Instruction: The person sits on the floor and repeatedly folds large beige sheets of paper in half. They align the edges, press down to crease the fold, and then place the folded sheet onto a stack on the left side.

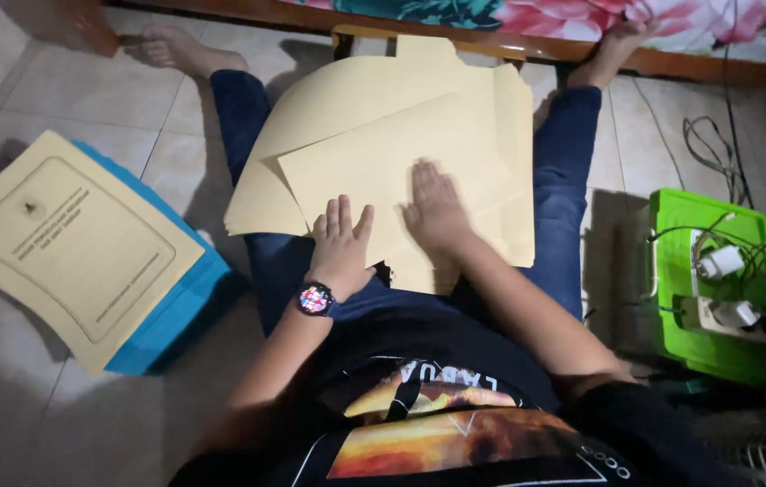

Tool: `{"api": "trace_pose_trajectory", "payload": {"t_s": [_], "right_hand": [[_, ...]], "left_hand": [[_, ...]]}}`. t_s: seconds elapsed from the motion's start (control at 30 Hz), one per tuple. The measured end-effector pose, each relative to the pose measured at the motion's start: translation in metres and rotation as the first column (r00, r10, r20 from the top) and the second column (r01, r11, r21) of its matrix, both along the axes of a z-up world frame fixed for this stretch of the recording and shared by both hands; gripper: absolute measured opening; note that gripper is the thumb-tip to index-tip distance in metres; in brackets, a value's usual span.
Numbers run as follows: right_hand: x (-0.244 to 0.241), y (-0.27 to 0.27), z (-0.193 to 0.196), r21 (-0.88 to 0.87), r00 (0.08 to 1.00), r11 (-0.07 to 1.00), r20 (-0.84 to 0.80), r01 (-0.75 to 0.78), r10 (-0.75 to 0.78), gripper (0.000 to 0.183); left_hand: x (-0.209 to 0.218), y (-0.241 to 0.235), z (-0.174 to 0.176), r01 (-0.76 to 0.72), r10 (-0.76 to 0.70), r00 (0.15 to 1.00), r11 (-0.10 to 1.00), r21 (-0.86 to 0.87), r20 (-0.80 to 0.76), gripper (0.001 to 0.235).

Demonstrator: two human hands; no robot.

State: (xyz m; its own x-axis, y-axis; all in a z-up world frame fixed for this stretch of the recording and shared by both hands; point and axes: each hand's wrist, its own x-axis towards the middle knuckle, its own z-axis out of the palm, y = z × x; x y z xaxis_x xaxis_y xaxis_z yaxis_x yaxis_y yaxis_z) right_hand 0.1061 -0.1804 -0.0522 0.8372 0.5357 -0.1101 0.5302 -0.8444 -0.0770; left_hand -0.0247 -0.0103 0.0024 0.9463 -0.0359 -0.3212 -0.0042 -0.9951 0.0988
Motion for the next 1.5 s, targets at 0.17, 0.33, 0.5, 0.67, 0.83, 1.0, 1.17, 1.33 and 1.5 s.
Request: {"api": "trace_pose_trajectory", "payload": {"t_s": [0.17, 0.33, 0.5, 0.67, 0.83, 1.0, 1.17, 1.33, 1.5], "right_hand": [[0.005, -0.037, 0.009, 0.159, 0.994, 0.983, 0.040, 0.090, -0.098, 0.077], [0.056, -0.098, 0.002, -0.007, 0.948, 0.949, -0.039, 0.316, -0.316, 0.085], [0.116, -0.157, -0.088, 0.496, 0.649, 0.827, 0.543, 0.264, -0.533, 0.048], [0.063, -0.139, -0.014, 1.000, 0.830, -0.010, -0.010, 0.005, -0.558, 0.034], [0.013, -0.064, 0.022, 0.963, 0.975, -0.151, -0.218, 0.222, 0.045, 0.051], [-0.052, -0.028, 0.100, 0.866, 0.803, 0.063, -0.486, 0.497, 0.345, 0.035], [-0.029, -0.032, 0.065, 0.908, 0.906, 0.305, -0.361, 0.288, 0.220, 0.010], [0.006, -0.047, 0.002, 0.875, 0.944, 0.434, -0.299, 0.215, 0.137, 0.027], [-0.078, 0.049, 0.151, 0.838, 0.891, 0.519, -0.355, 0.169, 0.282, 0.014]], "left_hand": [[-0.007, 0.000, 0.001, 0.019, -0.018, 0.999, 1.000, 0.011, -0.037, 0.086], [-0.009, -0.008, -0.060, -0.079, 0.071, 0.976, 0.996, 0.033, 0.206, 0.072], [0.003, 0.012, -0.084, -0.038, -0.029, 0.683, 0.996, 0.075, 0.730, 0.029], [-0.033, 0.028, -0.010, -0.030, 0.138, 0.753, 0.984, -0.176, 0.644, 0.019], [-0.049, 0.029, 0.021, -0.010, 0.454, 0.746, 0.739, -0.674, 0.487, 0.030], [-0.065, 0.030, 0.085, 0.004, 0.683, 0.690, 0.327, -0.945, 0.239, 0.048], [-0.068, 0.042, 0.061, 0.068, 0.714, 0.660, 0.250, -0.966, 0.232, 0.046], [-0.072, 0.056, 0.053, 0.072, 0.771, 0.569, 0.300, -0.951, 0.286, 0.042], [-0.092, 0.109, 0.040, 0.010, 0.824, 0.529, 0.233, -0.973, 0.202, 0.021]]}}
